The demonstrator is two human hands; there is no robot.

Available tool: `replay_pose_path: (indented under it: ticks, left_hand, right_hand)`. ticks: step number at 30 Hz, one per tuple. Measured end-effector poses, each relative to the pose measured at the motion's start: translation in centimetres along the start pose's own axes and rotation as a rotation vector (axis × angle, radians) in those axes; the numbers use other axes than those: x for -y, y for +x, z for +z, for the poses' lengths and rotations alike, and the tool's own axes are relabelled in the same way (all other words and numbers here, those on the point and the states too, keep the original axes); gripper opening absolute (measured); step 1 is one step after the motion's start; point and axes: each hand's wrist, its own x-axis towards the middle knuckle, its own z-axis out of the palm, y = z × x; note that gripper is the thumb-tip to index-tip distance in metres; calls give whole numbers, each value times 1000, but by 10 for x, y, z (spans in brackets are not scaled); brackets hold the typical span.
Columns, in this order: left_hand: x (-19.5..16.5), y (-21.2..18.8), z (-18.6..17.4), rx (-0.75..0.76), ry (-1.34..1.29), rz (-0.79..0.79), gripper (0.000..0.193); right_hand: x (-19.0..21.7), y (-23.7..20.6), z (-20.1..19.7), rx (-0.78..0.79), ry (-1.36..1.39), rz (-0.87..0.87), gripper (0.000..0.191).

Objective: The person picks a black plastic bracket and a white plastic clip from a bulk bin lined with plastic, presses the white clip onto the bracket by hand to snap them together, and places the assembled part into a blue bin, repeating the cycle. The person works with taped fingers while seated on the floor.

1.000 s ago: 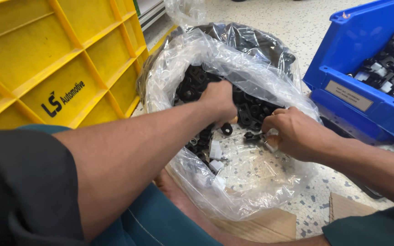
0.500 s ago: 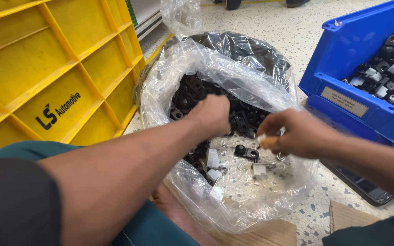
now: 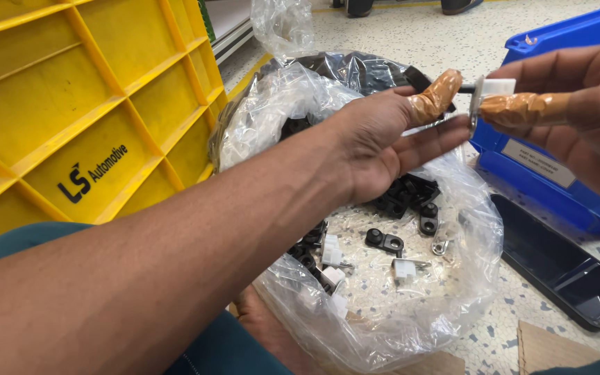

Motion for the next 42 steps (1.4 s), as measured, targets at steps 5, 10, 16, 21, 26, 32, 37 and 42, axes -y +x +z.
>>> replay_pose_path:
  ticks: [5,10,16,21,26,32,37,42]
  left_hand:
    - [13,4,-2,-24,257,129,29]
    - [18,4,-2,6,372,207,34]
    - [15,9,-6,35,451,314,38]
    - [18,19,-16,60,198,190,44]
    - [25,29,-20,184,-8,175,45]
    - [16,26,-16,34,291,305,28]
    - [0,16,-15,17,1290,1175,15]
    - [4,15,-12,59,1292,1235,21]
  right_hand:
    - [-1,-6,7,10,-131,-56,36]
    - [4,-12,17,-10,-306,-119,29]
    - [10,-15,13,63,-360,-164,30]
    - [6,-12,13,42,-195,-115,34]
    - [5,-13,10,46,-87,-138,28]
    - [2,-14,12,31,-11,23,37]
    - [-5,0,8,139,195,243,30]
    - [-10,3,1,168,332,327,30]
